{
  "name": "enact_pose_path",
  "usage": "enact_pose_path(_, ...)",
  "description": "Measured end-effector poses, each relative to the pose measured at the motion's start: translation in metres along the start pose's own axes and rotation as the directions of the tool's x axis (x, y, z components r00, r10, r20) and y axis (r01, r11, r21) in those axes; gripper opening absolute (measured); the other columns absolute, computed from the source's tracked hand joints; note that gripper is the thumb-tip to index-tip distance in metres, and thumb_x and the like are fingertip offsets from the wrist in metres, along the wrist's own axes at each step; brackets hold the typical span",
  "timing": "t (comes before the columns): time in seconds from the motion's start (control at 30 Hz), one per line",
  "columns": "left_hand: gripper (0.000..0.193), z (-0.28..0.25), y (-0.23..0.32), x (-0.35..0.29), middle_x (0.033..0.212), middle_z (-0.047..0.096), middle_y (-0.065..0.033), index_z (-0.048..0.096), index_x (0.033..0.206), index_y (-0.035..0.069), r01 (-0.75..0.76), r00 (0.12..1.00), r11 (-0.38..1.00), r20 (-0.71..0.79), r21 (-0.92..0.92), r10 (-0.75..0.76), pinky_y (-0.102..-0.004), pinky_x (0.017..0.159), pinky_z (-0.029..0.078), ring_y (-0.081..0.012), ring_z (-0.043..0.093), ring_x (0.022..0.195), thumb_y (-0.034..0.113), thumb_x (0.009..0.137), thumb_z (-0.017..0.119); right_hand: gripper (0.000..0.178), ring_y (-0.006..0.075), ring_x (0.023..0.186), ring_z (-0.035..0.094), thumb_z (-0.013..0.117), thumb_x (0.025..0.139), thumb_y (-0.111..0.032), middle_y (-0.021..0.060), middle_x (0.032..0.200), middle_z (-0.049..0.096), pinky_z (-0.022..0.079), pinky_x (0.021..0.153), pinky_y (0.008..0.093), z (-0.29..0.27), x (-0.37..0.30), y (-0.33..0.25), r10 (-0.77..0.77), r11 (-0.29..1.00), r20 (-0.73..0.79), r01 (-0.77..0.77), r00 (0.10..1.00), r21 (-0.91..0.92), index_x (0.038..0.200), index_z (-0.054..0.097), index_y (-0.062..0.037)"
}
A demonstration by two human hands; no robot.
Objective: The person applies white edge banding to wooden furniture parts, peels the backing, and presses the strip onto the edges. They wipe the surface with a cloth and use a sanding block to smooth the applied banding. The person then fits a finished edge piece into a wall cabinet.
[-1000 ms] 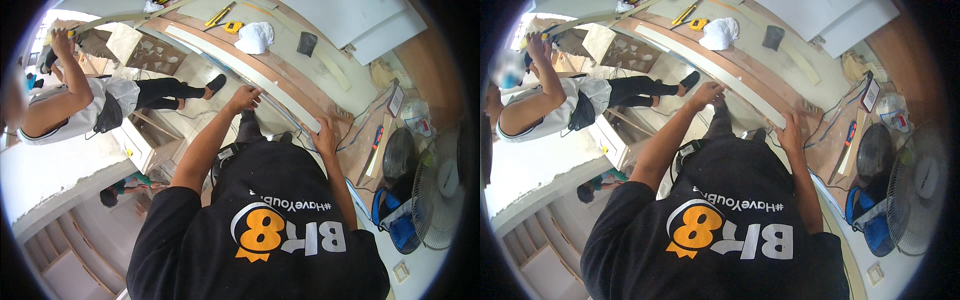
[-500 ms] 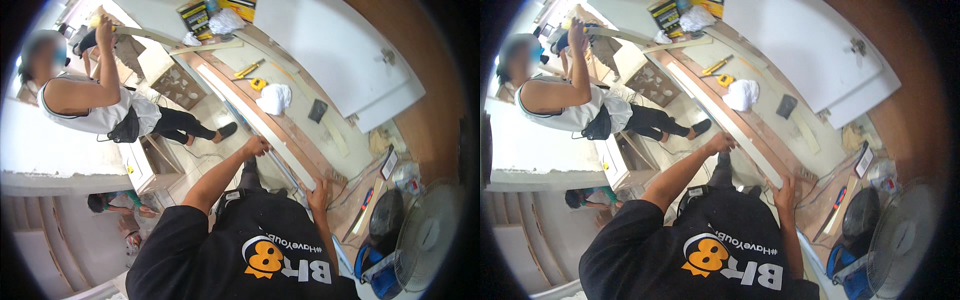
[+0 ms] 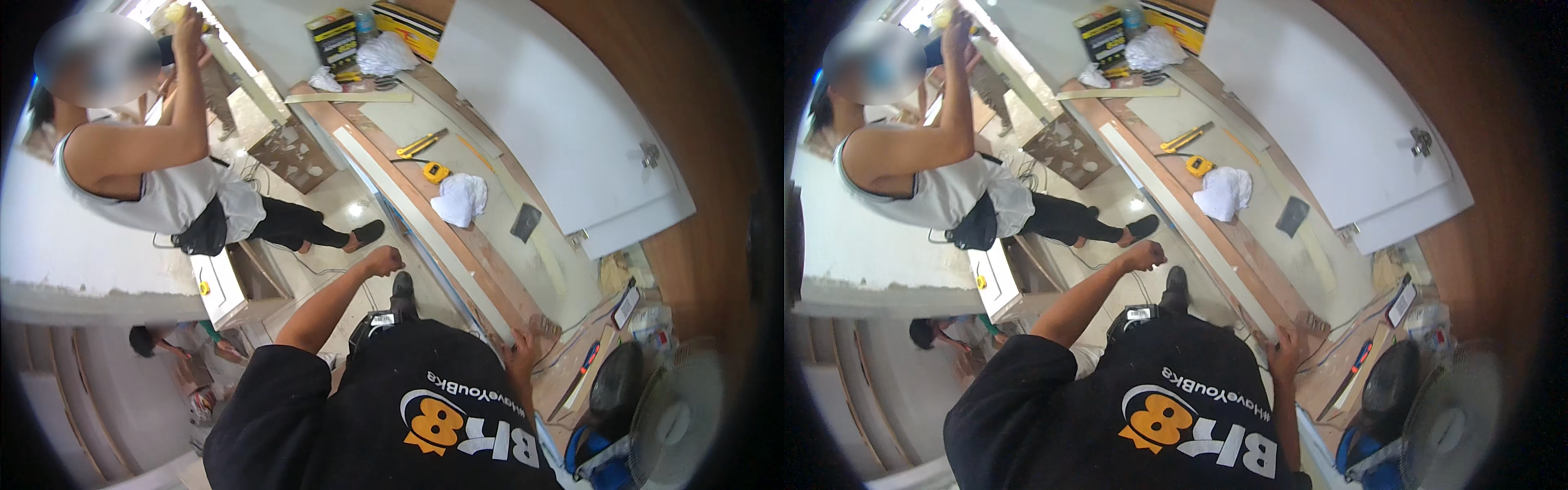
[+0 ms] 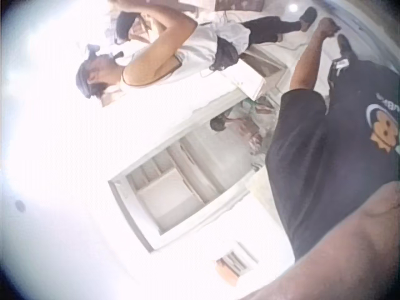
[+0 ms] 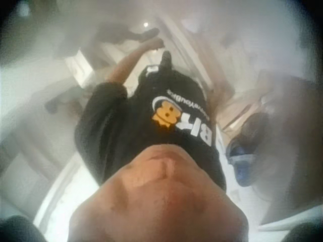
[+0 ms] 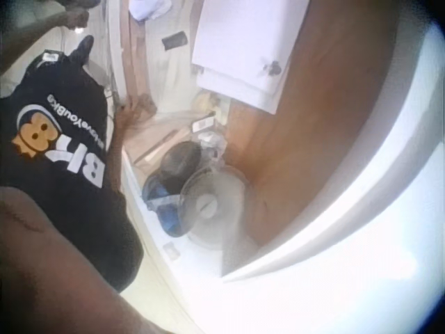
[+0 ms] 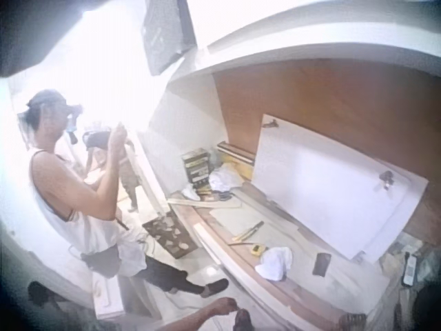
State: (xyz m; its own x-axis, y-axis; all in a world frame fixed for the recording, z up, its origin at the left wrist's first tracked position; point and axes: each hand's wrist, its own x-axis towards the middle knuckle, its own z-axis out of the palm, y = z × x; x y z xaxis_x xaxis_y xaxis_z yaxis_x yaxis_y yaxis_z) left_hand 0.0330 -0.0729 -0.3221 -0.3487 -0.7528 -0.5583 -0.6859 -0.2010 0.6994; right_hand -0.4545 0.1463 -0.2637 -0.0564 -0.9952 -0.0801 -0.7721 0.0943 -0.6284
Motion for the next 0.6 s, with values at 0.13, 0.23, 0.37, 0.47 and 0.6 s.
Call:
enact_pose_path(0.13,0.029,-0.039,-0.011,0.008,0.082,0.074,-0.0078,0.074,0.101,-0.002,0.115,0.993,0.972,0.043,-0.207,-0.109,-0.0347,0.053,0.054,-0.0188,0.069,0.063,0.027,0.096,0.074,0.026,0.0357,0.096,0.071,0.062,0.102,-0.016,0.0197,0.100,0.071,0.056,0.083,0.0417,-0.015,0.003,0.014,-0.034,0.992,-0.054,0.041,0.998,0.121,0.120,0.075,-0.0009)
enact_pose_path(0.23,0.034,-0.067,-0.004,0.018,0.097,0.074,-0.0103,0.070,0.111,0.000,0.169,0.985,0.933,0.026,-0.317,-0.170,-0.0339,0.064,0.059,-0.0201,0.071,0.074,0.033,0.101,0.068,0.023,0.0252,0.076,0.069,0.062,0.104,-0.017,0.0134,0.083,0.070,0.056,0.073,0.0373,-0.024,0.010,0.018,0.339,0.906,0.173,-0.370,0.925,0.205,0.114,0.074,-0.0001)
enact_pose_path(0.37,0.035,-0.096,0.006,0.031,0.090,0.074,-0.0104,0.070,0.111,-0.003,0.097,0.994,0.918,-0.003,-0.385,-0.106,-0.0328,0.063,0.056,-0.0197,0.069,0.071,0.030,0.100,0.069,0.017,0.0246,0.077,0.071,0.066,0.101,-0.015,0.0117,0.088,0.073,0.056,0.074,0.0375,-0.025,0.019,0.011,0.474,0.814,0.170,-0.503,0.864,0.289,0.111,0.071,-0.0023)
enact_pose_path(0.47,0.032,-0.120,0.009,0.042,0.084,0.072,-0.0093,0.071,0.104,-0.003,0.069,0.997,0.934,-0.002,-0.351,-0.075,-0.0325,0.061,0.054,-0.0188,0.069,0.070,0.029,0.099,0.070,0.020,0.0308,0.082,0.072,0.067,0.100,-0.013,0.0156,0.096,0.075,0.056,0.078,0.0394,-0.015,0.020,0.002,0.425,0.862,0.020,-0.412,0.905,0.297,0.118,0.071,-0.0067)
enact_pose_path(0.6,0.020,-0.156,0.040,0.069,0.090,0.075,-0.0179,0.072,0.104,-0.002,-0.127,0.878,0.956,-0.417,0.266,0.233,-0.0415,0.069,0.056,-0.0357,0.072,0.074,0.016,0.095,0.070,0.028,0.0388,0.099,0.071,0.070,0.094,-0.011,0.0189,0.112,0.071,0.057,0.086,0.0444,-0.009,0.017,-0.012,0.405,0.914,-0.099,-0.399,0.909,0.070,0.122,0.071,-0.0093)
